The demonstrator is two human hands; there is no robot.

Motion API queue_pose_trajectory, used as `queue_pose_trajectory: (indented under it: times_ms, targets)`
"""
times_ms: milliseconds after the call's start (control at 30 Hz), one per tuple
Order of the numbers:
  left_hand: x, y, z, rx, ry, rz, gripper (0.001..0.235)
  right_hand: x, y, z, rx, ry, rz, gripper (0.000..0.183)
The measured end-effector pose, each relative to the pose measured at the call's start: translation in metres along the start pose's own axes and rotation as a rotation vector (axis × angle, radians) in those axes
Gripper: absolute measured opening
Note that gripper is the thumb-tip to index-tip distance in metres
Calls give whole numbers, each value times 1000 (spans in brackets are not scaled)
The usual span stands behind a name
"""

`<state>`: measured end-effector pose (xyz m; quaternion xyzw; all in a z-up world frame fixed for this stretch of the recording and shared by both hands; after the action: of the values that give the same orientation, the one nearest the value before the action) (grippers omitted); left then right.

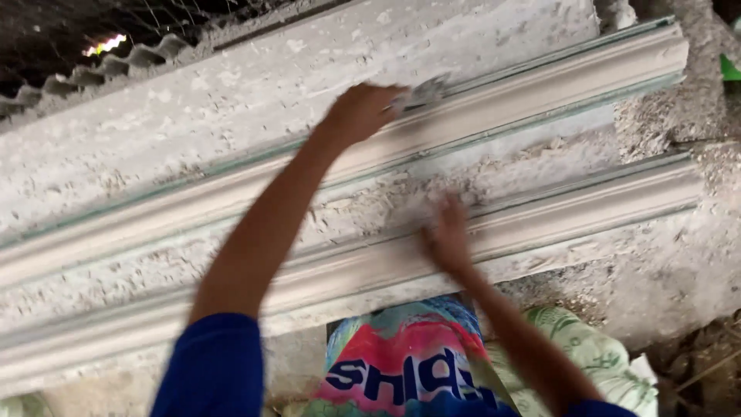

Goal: Cleaning excess material from a decorative plaster molding using a hand scraper

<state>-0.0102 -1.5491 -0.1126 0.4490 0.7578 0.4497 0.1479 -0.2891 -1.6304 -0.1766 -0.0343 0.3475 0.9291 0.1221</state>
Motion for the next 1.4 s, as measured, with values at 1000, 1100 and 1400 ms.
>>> queue_pose_trajectory:
  times_ms: [1000, 1100, 1400]
  targets:
    - [-231, -114, -199, -343, -344, -270, 18, -35, 230, -211, 447, -170, -233, 49]
    - [-139, -57, -141, -314, -235, -215, 31, -38, 226, -204, 490, -126, -190, 45]
    - [69, 16, 29, -46, 379, -80, 36, -43, 223, -200, 674, -61, -252, 45]
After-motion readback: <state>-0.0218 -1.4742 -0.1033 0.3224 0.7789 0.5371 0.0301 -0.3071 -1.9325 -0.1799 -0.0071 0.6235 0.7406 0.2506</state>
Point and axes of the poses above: each hand's wrist, its own x-axis away from the middle knuckle, its own y-axis out of the back of the hand, z = x × y, the point moved 8 cm from there along -x, towards the middle knuckle
